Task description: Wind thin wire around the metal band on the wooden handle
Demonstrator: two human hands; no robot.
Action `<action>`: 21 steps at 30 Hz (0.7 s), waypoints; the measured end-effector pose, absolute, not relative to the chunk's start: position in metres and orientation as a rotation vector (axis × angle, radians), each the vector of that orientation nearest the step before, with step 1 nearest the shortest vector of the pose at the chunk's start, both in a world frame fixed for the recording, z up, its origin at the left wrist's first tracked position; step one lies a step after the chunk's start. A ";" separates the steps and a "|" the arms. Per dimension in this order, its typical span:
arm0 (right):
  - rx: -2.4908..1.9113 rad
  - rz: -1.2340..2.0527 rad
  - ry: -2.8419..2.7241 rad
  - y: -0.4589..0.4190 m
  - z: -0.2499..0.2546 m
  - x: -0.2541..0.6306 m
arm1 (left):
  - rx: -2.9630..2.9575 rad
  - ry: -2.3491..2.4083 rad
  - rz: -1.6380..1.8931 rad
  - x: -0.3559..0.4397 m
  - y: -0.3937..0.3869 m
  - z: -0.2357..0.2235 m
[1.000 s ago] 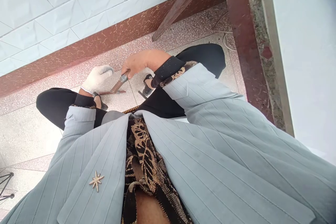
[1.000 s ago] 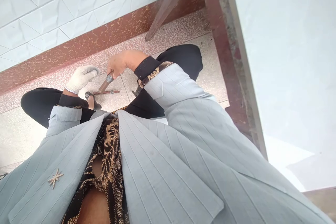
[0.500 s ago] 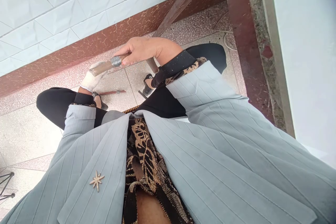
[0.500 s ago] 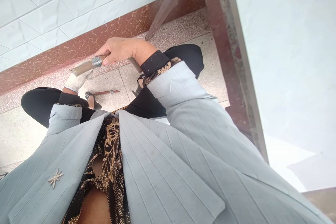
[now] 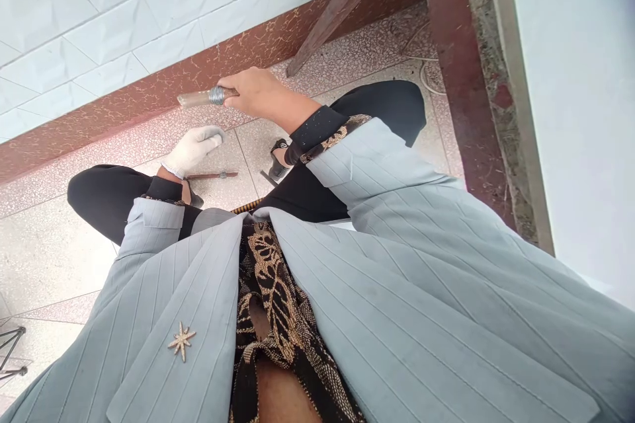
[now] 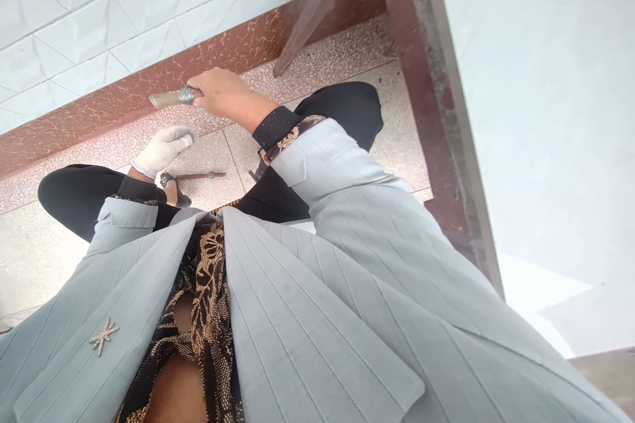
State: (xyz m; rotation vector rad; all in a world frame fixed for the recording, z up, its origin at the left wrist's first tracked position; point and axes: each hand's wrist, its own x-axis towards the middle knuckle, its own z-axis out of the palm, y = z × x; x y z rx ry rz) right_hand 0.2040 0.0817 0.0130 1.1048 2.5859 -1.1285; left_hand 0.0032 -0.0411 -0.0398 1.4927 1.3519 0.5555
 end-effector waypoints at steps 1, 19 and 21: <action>1.090 -0.989 2.572 0.079 0.015 0.203 | 1.506 1.357 0.547 0.002 -0.041 -0.041; 0.516 -1.517 2.585 0.092 0.032 0.225 | 1.312 1.450 0.800 -0.020 -0.034 -0.056; 0.531 -1.733 2.593 0.091 0.026 0.222 | 1.278 1.407 0.793 -0.015 -0.035 -0.056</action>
